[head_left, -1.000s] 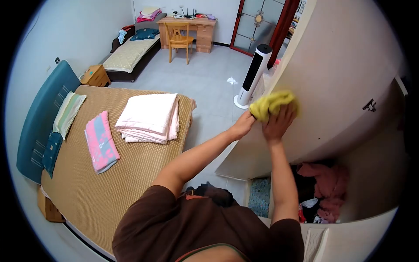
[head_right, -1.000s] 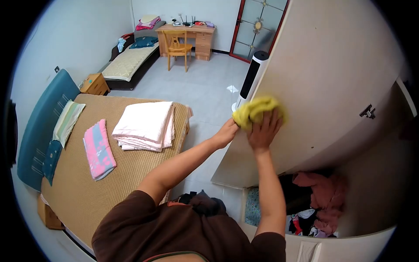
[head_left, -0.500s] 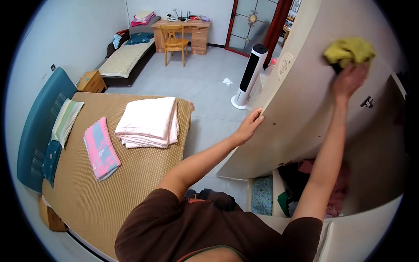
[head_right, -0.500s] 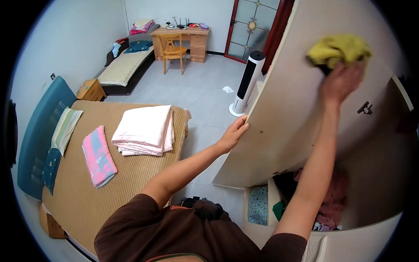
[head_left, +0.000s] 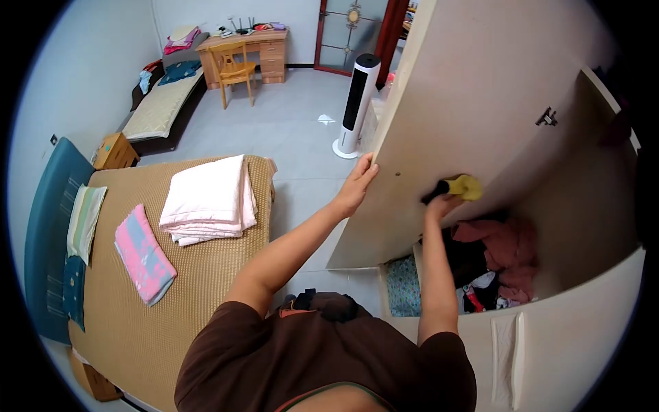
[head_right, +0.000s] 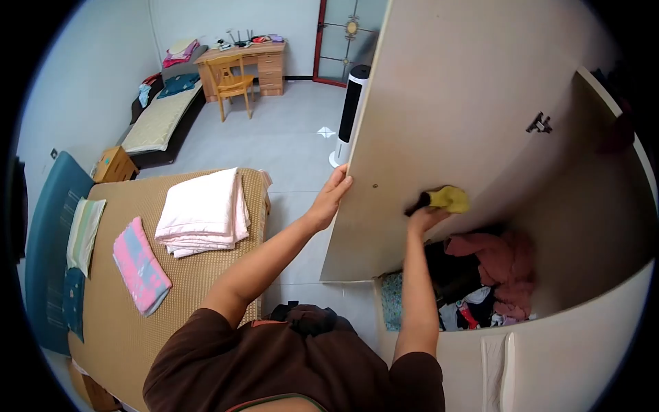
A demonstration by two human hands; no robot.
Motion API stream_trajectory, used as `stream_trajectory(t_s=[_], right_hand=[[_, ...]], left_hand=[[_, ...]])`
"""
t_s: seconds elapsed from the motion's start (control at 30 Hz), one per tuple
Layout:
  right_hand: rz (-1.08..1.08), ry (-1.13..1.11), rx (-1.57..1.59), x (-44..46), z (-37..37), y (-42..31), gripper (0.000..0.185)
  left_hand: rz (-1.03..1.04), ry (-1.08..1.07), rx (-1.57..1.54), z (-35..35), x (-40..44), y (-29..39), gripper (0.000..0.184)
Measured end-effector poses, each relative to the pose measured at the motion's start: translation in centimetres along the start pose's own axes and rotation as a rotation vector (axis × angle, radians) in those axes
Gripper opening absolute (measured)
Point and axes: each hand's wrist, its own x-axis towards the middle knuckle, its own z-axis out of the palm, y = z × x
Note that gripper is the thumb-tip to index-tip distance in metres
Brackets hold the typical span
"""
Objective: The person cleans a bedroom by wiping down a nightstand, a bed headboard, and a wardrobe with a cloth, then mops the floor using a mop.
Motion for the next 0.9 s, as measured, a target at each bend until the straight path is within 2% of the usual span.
stream_trajectory(t_s=[0.07,0.13,0.2,0.27,0.37,0.4,0.43,0.47,0.5,0.53,0.57,0.63,0.7,0.73,0.8,0.83,0.87,0.9], right_hand=[[0.093,-0.103,0.053,-2.4,0.2,-2.6,0.056],[0.070,-0.026,0.151,-2.5,0.2,-10.3,0.052],[-0.218,0.058,-0.016,-0.8,0.9,-15.5,0.049],[-0.501,-0.002,0.007,2.7,-0.3,-22.8,0.052],[-0.758,0.082,-0.052,8.3,0.4,-31.4,0.068],[-0.810,0.115,-0.032,9.6,0.8,-34.0,0.066],[-0.876,0.159,-0.035,10.6,1.2,-36.0,0.066],[-0.935,0.174,-0.010,11.0,1.5,-37.7,0.066],[-0.958,0.216,-0.161,10.6,1.4,-38.4,0.068],[-0.979,0.257,-0.316,10.0,1.3,-38.7,0.074],[-1.036,0.149,-0.275,9.0,1.2,-38.1,0.067],[-1.139,-0.062,-0.190,6.0,1.0,-35.1,0.059],[-1.214,-0.159,-0.206,1.5,1.6,-29.5,0.053],[-1.185,-0.239,-0.305,-1.2,2.0,-25.6,0.051],[-1.096,-0.414,-0.306,-6.6,1.4,-19.3,0.055],[-1.034,-0.468,-0.294,-8.9,1.2,-17.4,0.056],[-1.022,-0.397,-0.137,-10.2,1.4,-16.0,0.057],[-0.990,-0.390,-0.126,-10.7,1.5,-15.5,0.057]], left_hand=[[0.007,-0.006,0.010,-0.1,0.0,-0.1,0.040],[0.047,-0.003,0.050,-0.4,0.1,-0.4,0.041],[0.070,-0.011,0.059,-0.5,0.3,-0.7,0.042],[0.059,-0.010,0.081,-0.3,0.2,-0.2,0.043],[0.012,0.002,0.108,0.1,-0.2,0.8,0.046],[-0.008,0.010,0.116,-0.1,-0.3,0.9,0.047],[0.035,0.029,0.281,-0.6,0.0,0.5,0.052],[0.039,-0.009,0.237,-1.5,0.6,-0.3,0.054],[0.044,-0.048,0.192,-1.9,1.2,-0.3,0.057],[0.049,-0.087,0.143,-2.1,1.7,-0.5,0.059],[0.085,-0.127,0.074,-2.3,1.9,-0.8,0.068],[0.043,-0.114,0.004,-1.8,1.7,0.3,0.070],[0.016,-0.143,-0.035,-2.9,2.3,-0.1,0.077],[-0.024,-0.076,-0.089,-3.6,2.3,-0.9,0.076],[-0.106,0.033,-0.198,-4.2,2.3,-2.0,0.075],[-0.249,0.046,-0.265,-4.5,1.8,-1.4,0.070],[-0.217,0.026,-0.269,-4.5,1.5,-1.3,0.069],[-0.187,0.006,-0.273,-4.3,1.3,-1.3,0.068]])
